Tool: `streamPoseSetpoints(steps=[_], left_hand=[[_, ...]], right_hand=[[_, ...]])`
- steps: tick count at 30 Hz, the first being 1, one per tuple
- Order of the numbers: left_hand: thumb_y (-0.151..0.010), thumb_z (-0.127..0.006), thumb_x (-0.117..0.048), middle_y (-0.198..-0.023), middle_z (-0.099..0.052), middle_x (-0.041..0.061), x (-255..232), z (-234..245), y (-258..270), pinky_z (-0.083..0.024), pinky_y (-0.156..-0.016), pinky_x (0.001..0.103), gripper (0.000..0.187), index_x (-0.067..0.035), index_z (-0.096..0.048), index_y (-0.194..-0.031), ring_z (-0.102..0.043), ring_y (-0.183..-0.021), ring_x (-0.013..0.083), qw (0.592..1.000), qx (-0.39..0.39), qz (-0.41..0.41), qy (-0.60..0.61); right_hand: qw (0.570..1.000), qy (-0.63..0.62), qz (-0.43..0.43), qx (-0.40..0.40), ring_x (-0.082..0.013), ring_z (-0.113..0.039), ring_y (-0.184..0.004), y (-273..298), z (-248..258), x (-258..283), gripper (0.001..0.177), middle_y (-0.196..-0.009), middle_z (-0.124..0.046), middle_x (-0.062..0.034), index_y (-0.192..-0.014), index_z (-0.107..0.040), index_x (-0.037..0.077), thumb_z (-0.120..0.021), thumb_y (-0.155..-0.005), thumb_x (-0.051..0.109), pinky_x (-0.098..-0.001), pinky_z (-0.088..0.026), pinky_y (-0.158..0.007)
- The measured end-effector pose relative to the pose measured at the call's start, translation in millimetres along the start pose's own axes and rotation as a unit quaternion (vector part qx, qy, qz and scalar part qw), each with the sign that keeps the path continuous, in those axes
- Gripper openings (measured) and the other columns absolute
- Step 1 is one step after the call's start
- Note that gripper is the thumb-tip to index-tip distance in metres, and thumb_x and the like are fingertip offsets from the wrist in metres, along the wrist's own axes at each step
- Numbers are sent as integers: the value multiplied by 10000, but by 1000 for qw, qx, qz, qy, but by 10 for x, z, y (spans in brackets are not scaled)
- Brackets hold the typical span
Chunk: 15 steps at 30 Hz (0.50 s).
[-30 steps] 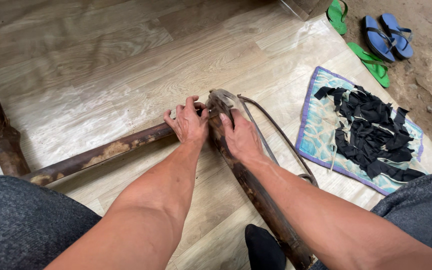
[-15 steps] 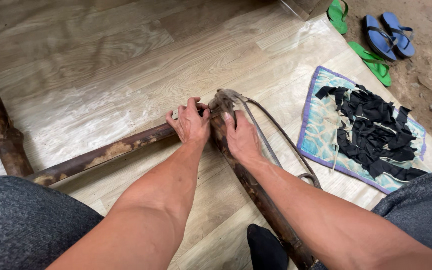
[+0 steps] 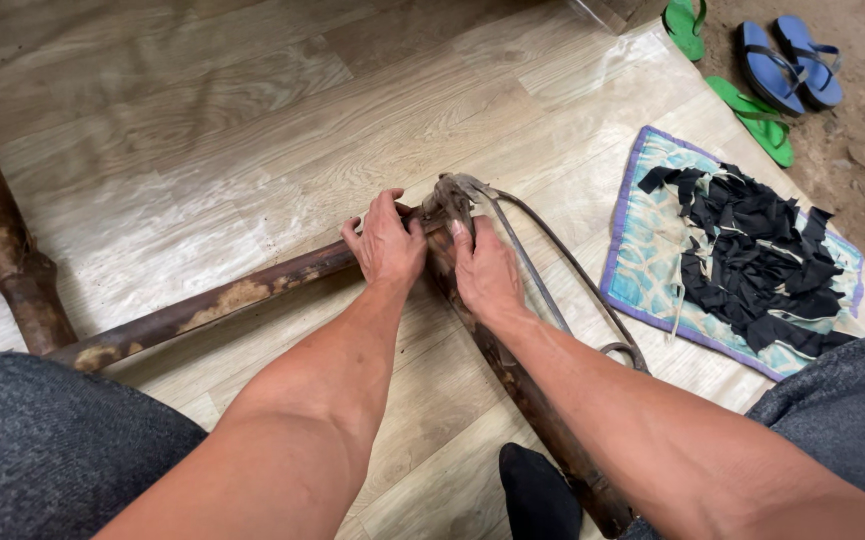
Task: The person assembles a rectangular bamboo frame on the floor by positioning cross pieces and hammering nails to secure joints. The person uses a hammer and nails to fasten the bamboo pieces together.
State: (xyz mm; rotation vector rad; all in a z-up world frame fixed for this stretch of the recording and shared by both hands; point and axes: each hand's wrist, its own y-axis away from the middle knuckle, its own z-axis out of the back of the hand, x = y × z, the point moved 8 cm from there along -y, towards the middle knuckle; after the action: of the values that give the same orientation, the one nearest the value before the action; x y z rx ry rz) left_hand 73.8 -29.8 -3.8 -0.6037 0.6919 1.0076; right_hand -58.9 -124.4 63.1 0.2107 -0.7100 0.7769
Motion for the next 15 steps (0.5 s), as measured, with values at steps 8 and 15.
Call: streamPoseSetpoints(steps=[8, 15], left_hand=[[-834, -642, -110, -1163, -676, 109, 4, 10, -12, -233, -1128, 475, 375, -91, -577, -1203, -614, -1136, 241, 997, 55, 23, -38], [-833, -665, -110, -1140, -695, 106, 68, 18, -17, -244, -1133, 480, 352, -89, -597, -1177, -620, -1146, 246, 998, 54, 15, -19]], right_hand=[[996, -15, -71, 60, -471, -696, -784, 102, -26, 21, 446, -781, -691, -272, -1289, -519, 99, -412, -1041, 454, -571, -495, -723], [996, -56, -63, 13, -483, -692, -868, 62, -82, -52, 450, -897, -702, -273, -1199, -550, 80, -417, -1037, 479, -592, -495, -750]])
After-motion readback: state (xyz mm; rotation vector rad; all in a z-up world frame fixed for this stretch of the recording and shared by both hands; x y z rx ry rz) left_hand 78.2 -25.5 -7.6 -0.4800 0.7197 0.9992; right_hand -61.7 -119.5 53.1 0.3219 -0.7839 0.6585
